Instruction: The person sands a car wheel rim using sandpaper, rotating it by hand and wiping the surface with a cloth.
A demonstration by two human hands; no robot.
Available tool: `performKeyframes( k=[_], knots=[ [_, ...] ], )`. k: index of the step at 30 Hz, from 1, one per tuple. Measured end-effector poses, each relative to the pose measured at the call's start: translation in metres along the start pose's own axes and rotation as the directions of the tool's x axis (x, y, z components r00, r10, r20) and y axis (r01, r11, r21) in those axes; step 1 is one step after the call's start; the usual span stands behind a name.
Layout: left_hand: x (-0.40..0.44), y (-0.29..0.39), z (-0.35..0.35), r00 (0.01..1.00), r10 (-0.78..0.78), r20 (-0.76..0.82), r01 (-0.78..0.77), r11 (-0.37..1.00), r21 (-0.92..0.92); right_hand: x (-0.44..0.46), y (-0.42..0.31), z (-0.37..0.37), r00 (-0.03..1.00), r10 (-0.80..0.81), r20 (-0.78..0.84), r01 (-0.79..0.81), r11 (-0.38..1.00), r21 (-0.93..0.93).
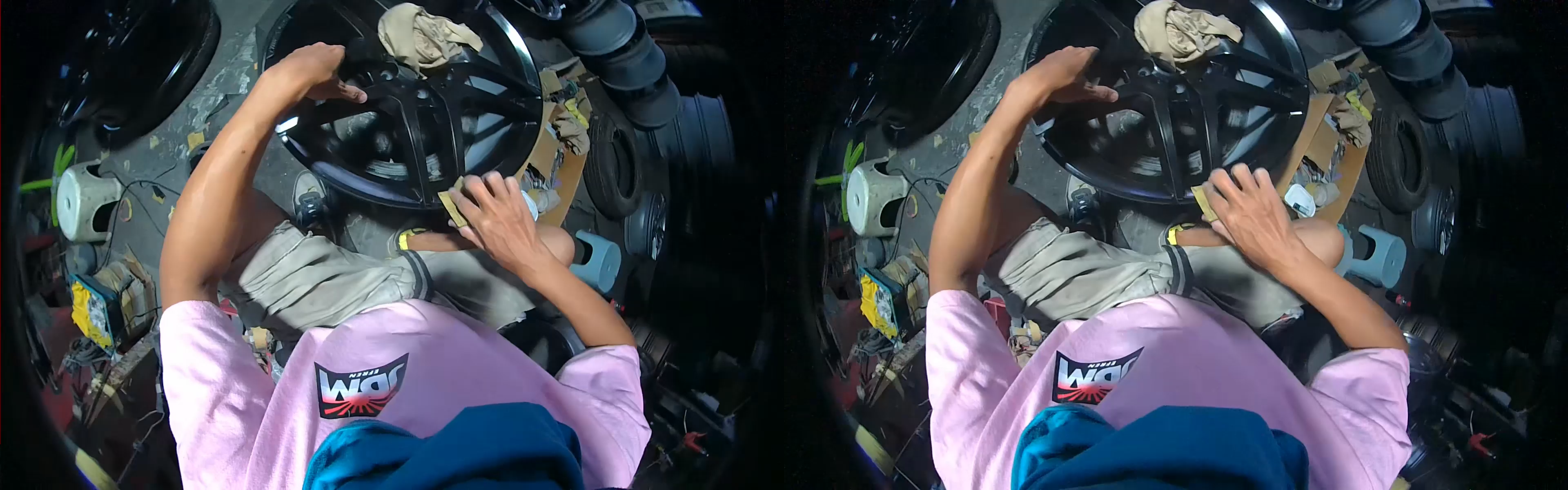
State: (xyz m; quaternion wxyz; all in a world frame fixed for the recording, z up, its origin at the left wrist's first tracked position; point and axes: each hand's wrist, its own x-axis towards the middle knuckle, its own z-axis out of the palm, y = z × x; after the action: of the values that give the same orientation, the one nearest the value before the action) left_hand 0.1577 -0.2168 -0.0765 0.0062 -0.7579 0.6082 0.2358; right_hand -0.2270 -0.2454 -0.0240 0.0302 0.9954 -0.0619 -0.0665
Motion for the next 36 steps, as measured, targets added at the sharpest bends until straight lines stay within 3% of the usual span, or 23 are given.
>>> performKeyframes(
  k=[7,10,11,13,15,16,17,21,23,26,29,32,34,36],
  knots=[
    [0.004,0.011,-0.009,0.999,-0.038,0.001,0.038,0.999,-0.018,0.022,0.003,0.02,1.0,0.012,0.025,-0.011,0.999,-0.046],
    [0.006,0.003,0.0,1.0,-0.017,-0.009,0.017,1.0,-0.02,-0.015,0.013,0.014,0.995,-0.033,-0.094,0.05,0.981,0.187],
    [0.008,0.0,0.001,0.999,0.004,-0.05,-0.004,1.0,-0.008,-0.027,0.012,0.013,0.996,-0.02,-0.092,0.037,0.982,0.186],
    [0.012,0.002,-0.006,1.0,-0.008,-0.019,0.008,1.0,-0.023,-0.041,0.005,0.011,0.985,0.033,-0.169,0.032,0.93,0.365],
    [0.015,0.004,-0.007,0.998,-0.047,0.046,0.05,0.996,-0.07,-0.043,-0.001,0.004,0.983,0.085,-0.161,-0.025,0.938,0.346],
    [0.019,0.0,0.002,0.997,0.005,-0.075,-0.006,1.0,-0.007,-0.041,-0.003,0.002,0.972,0.153,-0.178,-0.099,0.955,0.279],
    [0.023,-0.002,0.004,0.998,0.011,-0.07,-0.011,1.0,0.0,-0.038,-0.005,0.002,0.955,0.217,-0.201,-0.174,0.962,0.213],
    [0.031,-0.001,0.0,0.998,0.008,-0.064,-0.005,0.999,0.048,-0.026,-0.013,0.042,0.956,0.154,-0.25,-0.123,0.983,0.135],
    [0.029,0.001,-0.003,0.998,0.023,-0.051,-0.022,1.0,0.022,-0.015,-0.027,0.047,0.96,0.167,-0.224,-0.139,0.981,0.136],
    [0.038,0.001,-0.001,1.0,0.016,-0.013,-0.016,1.0,0.001,0.008,-0.05,0.055,0.935,0.318,-0.158,-0.294,0.942,0.161],
    [0.04,0.004,-0.002,0.998,-0.013,-0.054,0.016,0.997,0.072,-0.003,-0.061,0.05,0.901,0.364,-0.237,-0.318,0.924,0.212],
    [0.043,-0.004,0.002,1.0,-0.001,-0.03,0.001,1.0,-0.02,-0.022,-0.061,0.05,0.891,0.352,-0.287,-0.297,0.929,0.221],
    [0.044,0.001,0.0,0.999,-0.006,-0.039,0.007,1.0,0.022,-0.017,-0.06,0.047,0.871,0.36,-0.335,-0.308,0.931,0.199],
    [0.044,0.001,-0.003,0.999,-0.024,-0.042,0.027,0.998,0.056,0.008,-0.053,0.055,0.889,0.384,-0.25,-0.34,0.918,0.202]
  ],
)
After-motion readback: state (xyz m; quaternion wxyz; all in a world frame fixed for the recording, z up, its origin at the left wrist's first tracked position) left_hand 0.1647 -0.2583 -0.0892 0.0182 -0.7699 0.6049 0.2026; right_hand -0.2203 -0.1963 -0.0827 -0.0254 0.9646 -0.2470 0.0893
